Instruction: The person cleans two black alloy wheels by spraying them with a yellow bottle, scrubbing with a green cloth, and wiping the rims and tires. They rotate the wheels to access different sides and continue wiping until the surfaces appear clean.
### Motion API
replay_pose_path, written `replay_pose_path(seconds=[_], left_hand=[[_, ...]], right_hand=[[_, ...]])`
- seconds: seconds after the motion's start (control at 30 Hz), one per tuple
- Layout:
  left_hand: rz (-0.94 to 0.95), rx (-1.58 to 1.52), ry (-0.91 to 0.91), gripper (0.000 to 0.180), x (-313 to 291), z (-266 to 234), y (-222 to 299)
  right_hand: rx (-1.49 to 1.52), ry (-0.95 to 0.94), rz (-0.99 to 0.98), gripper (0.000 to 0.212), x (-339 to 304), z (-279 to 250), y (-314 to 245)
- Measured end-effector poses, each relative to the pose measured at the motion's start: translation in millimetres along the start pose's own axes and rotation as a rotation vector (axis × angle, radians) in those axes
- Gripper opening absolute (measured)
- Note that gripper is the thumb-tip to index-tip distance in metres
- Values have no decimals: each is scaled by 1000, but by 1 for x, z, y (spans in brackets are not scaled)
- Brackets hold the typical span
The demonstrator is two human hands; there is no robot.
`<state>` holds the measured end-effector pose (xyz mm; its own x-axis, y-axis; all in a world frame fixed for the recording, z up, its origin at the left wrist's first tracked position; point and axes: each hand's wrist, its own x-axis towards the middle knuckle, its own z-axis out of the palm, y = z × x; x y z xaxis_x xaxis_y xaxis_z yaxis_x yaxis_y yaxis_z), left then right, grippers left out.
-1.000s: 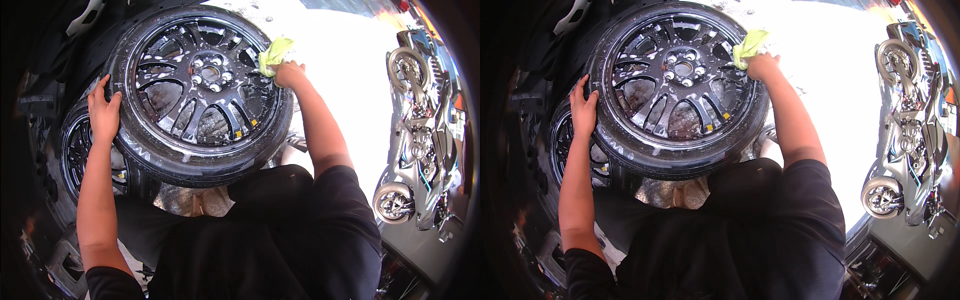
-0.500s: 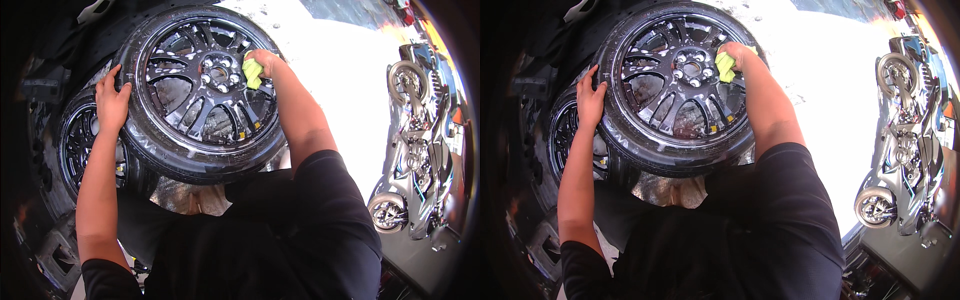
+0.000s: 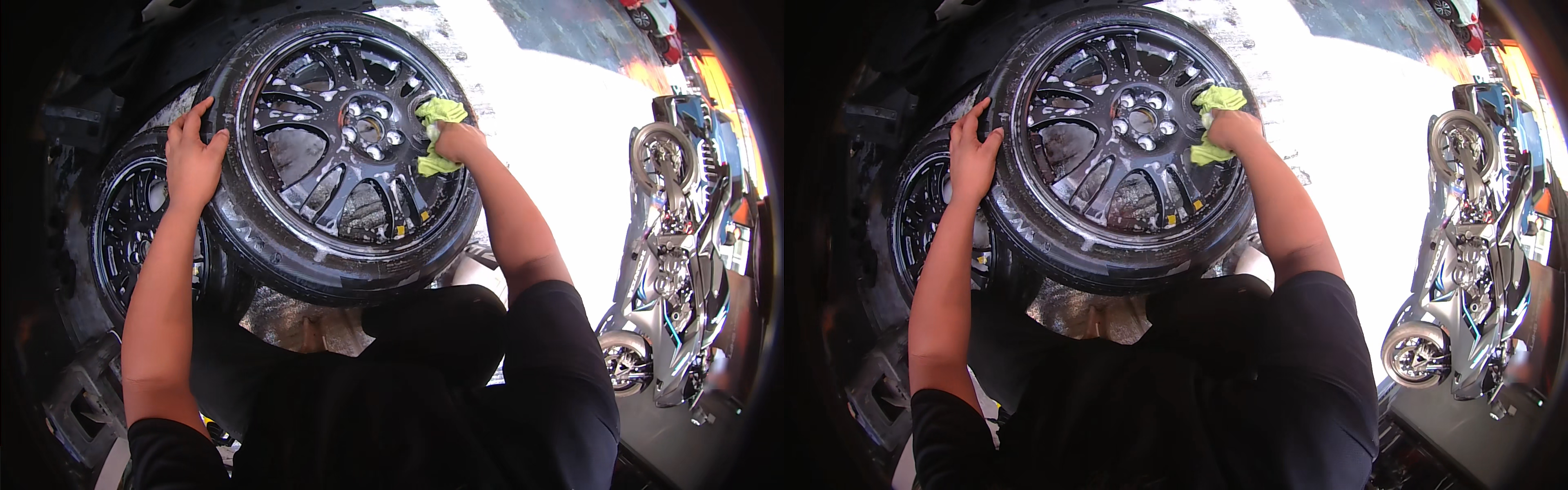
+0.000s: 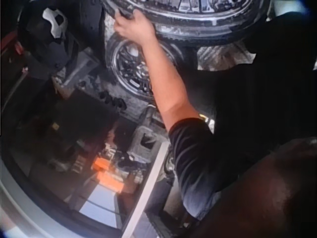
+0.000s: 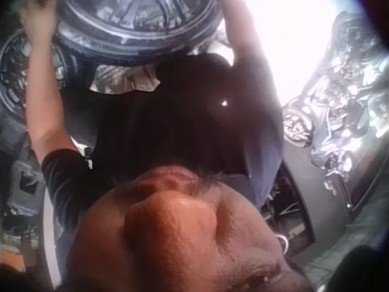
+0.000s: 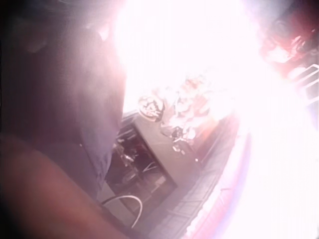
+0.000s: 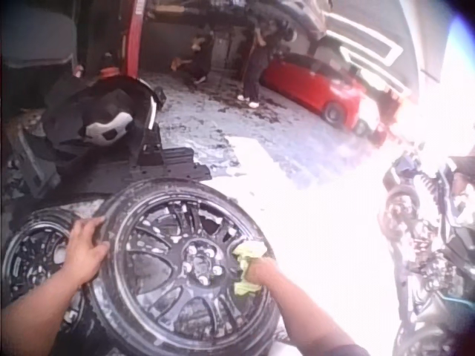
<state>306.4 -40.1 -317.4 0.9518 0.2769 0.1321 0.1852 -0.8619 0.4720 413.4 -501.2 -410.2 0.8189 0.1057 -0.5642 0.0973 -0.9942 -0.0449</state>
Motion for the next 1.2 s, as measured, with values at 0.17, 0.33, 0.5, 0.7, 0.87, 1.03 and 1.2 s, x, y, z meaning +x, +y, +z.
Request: replay_pose_path(seconds=[0.17, 0.33, 0.5, 0.7, 0.87, 1.03, 1.2], left_hand=[[-9, -23, -17, 59, -2, 0, 4], [-20, -24, -16, 58, -1, -1, 0], [-16, -53, -23, 58, 0, -6, 10], [-16, -81, -33, 60, 1, -3, 9], [-21, -40, -17, 60, -3, -5, 6], [12, -60, 1, 60, -6, -3, 7], [6, -36, 7, 60, -2, -3, 2]], right_hand=[[1024, 293, 238, 57, -3, -23, 41], [1771, 494, -101, 41, -28, -76, 6], [229, 165, -194, 69, 42, -11, -17], [-255, 198, 56, 39, 79, -57, -53], [-148, 166, -124, 50, 36, -46, -65], [447, 275, -490, 59, -33, -66, -20], [99, 375, -96, 68, -18, -43, -43]])
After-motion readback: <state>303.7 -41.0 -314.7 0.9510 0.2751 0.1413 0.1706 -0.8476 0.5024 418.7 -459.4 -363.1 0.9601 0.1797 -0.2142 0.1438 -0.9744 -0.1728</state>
